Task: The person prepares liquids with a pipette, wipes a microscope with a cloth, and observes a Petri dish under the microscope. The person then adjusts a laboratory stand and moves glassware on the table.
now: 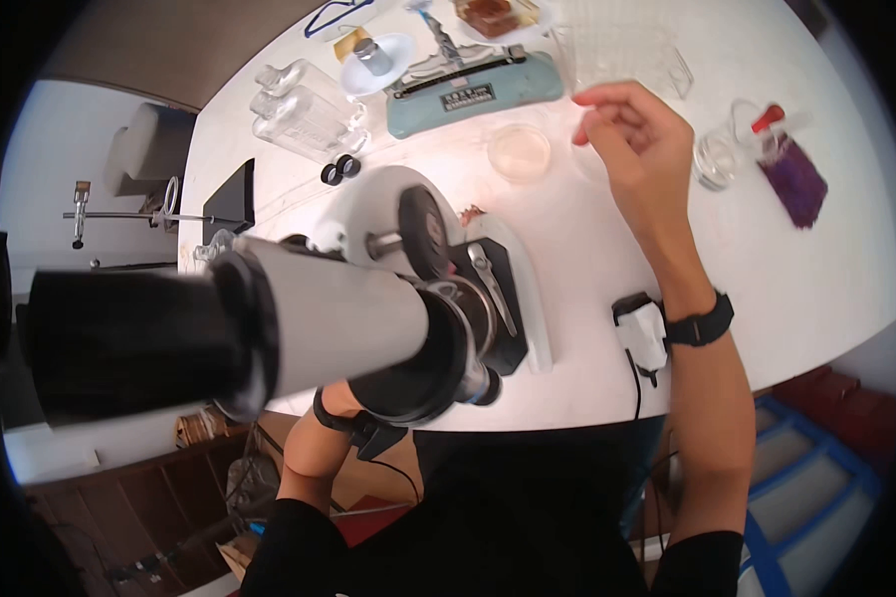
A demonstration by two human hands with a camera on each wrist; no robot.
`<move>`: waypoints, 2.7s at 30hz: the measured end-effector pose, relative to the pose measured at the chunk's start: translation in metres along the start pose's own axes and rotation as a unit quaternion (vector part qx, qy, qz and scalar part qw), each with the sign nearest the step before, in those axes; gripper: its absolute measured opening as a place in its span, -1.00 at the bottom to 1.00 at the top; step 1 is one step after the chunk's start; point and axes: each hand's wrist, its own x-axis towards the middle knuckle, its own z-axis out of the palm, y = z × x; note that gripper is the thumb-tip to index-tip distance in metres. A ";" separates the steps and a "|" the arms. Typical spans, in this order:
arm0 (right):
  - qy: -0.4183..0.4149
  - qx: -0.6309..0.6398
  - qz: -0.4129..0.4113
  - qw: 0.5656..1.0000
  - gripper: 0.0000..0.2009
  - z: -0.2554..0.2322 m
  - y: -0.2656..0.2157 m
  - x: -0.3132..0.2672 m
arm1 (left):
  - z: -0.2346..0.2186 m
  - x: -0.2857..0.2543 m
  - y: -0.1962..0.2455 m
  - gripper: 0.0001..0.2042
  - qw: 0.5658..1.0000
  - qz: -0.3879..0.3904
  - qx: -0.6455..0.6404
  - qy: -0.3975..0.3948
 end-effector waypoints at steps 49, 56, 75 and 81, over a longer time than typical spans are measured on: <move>0.016 -0.031 0.075 0.997 -0.82 0.009 0.001 -0.006 | -0.005 0.028 0.007 -0.07 0.945 -0.052 -0.313 0.077; 0.017 -0.031 0.074 0.997 -0.81 0.010 0.001 -0.006 | -0.006 0.028 0.008 -0.09 0.943 -0.060 -0.319 0.073; 0.014 -0.041 0.070 0.997 -0.82 0.010 0.000 -0.005 | -0.009 0.026 0.008 -0.05 0.946 -0.071 -0.307 0.076; 0.005 -0.044 0.074 0.996 -0.83 0.009 0.000 -0.004 | -0.008 0.027 0.007 -0.06 0.947 -0.066 -0.305 0.080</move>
